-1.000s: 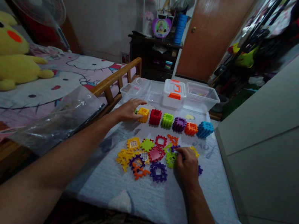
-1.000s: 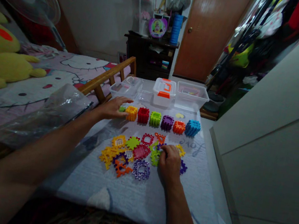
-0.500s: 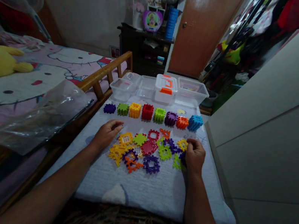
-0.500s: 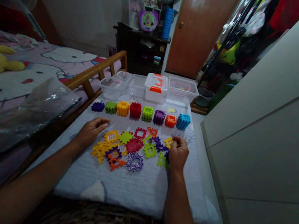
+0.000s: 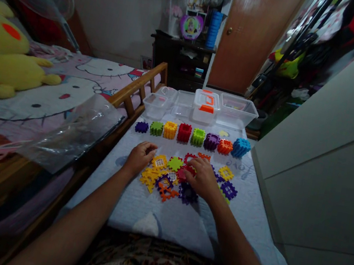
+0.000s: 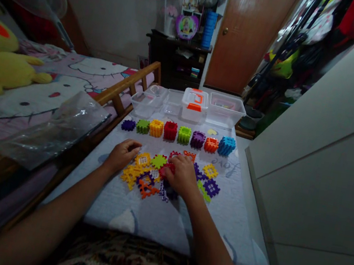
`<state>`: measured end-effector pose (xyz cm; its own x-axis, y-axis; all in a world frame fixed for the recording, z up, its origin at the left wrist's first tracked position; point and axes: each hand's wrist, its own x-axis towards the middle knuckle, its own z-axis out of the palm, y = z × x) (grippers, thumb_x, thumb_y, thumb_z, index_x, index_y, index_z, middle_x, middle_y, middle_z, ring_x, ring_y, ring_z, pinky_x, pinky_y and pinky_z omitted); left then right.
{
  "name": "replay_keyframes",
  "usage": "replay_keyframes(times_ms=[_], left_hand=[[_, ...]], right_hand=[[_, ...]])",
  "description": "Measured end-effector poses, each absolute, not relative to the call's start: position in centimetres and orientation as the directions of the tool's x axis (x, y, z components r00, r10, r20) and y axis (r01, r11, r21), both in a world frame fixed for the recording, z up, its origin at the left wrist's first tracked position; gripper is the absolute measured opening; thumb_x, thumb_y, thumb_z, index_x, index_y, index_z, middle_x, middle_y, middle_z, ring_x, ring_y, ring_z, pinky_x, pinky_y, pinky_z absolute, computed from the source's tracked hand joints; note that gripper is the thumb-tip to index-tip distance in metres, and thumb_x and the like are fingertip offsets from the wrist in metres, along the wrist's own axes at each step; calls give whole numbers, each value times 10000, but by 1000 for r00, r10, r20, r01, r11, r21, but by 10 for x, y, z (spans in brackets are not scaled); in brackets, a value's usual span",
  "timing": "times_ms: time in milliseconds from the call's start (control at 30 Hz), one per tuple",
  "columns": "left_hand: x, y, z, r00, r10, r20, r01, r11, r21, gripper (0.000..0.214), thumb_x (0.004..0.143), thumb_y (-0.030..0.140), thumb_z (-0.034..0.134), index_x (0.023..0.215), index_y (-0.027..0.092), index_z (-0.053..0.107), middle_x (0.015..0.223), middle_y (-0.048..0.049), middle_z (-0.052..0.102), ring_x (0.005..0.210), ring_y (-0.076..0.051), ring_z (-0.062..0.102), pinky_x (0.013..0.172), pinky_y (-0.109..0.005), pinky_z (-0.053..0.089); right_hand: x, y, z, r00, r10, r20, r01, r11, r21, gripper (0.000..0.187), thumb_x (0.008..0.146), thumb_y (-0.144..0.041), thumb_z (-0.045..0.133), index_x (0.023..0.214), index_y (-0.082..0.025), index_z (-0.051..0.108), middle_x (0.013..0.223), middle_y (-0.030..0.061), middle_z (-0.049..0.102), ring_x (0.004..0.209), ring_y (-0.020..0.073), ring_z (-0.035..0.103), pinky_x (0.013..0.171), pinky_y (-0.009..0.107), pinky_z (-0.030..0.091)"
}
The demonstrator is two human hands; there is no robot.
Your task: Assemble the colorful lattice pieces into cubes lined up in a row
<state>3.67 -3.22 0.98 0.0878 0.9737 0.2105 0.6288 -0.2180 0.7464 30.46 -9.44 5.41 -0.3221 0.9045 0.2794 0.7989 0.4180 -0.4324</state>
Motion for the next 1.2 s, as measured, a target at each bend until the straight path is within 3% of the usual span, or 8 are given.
replay_keyframes(times_ms=[167, 333, 667, 933, 1200], left_hand=[[34, -29, 3, 96, 963, 252, 613, -257, 747, 232, 833, 336, 530, 921, 185, 683, 939, -61, 684, 906, -218, 646, 873, -360, 516], [34, -29, 1, 92, 961, 260, 595, -262, 760, 213, 832, 326, 543, 917, 193, 687, 934, -56, 691, 901, -220, 654, 862, -355, 520], [34, -27, 2, 113, 958, 263, 603, -277, 748, 222, 826, 330, 538, 914, 188, 684, 929, -56, 687, 905, -224, 649, 862, -359, 518], [33, -28, 3, 113, 964, 242, 627, -258, 735, 243, 826, 355, 530, 918, 192, 685, 937, -57, 686, 906, -227, 646, 868, -365, 521], [33, -27, 3, 125, 962, 245, 628, -268, 731, 225, 820, 338, 534, 912, 200, 687, 932, -52, 687, 905, -225, 646, 879, -368, 520]], right_hand=[[266, -85, 68, -286, 955, 81, 926, 297, -233, 422, 849, -499, 680, 1100, -161, 678, 1123, 141, 659, 1060, 289, 561, 949, 397, 417], [255, -80, 67, -228, 974, 10, 961, 227, -159, 400, 832, -505, 666, 1028, -158, 698, 1089, 149, 655, 1061, 315, 553, 901, 405, 421], [252, -79, 62, -224, 974, 12, 957, 222, -187, 320, 796, -398, 676, 1011, -161, 681, 1071, 140, 637, 1040, 302, 533, 882, 397, 406], [274, -73, 64, -262, 951, 168, 865, 308, -396, 384, 771, -269, 678, 1136, -187, 592, 1139, 104, 580, 1073, 267, 498, 926, 377, 412], [338, -19, 94, -119, 965, 236, 936, 188, -299, 466, 757, -247, 692, 1208, -173, 603, 1188, 141, 568, 1104, 307, 501, 963, 415, 416]])
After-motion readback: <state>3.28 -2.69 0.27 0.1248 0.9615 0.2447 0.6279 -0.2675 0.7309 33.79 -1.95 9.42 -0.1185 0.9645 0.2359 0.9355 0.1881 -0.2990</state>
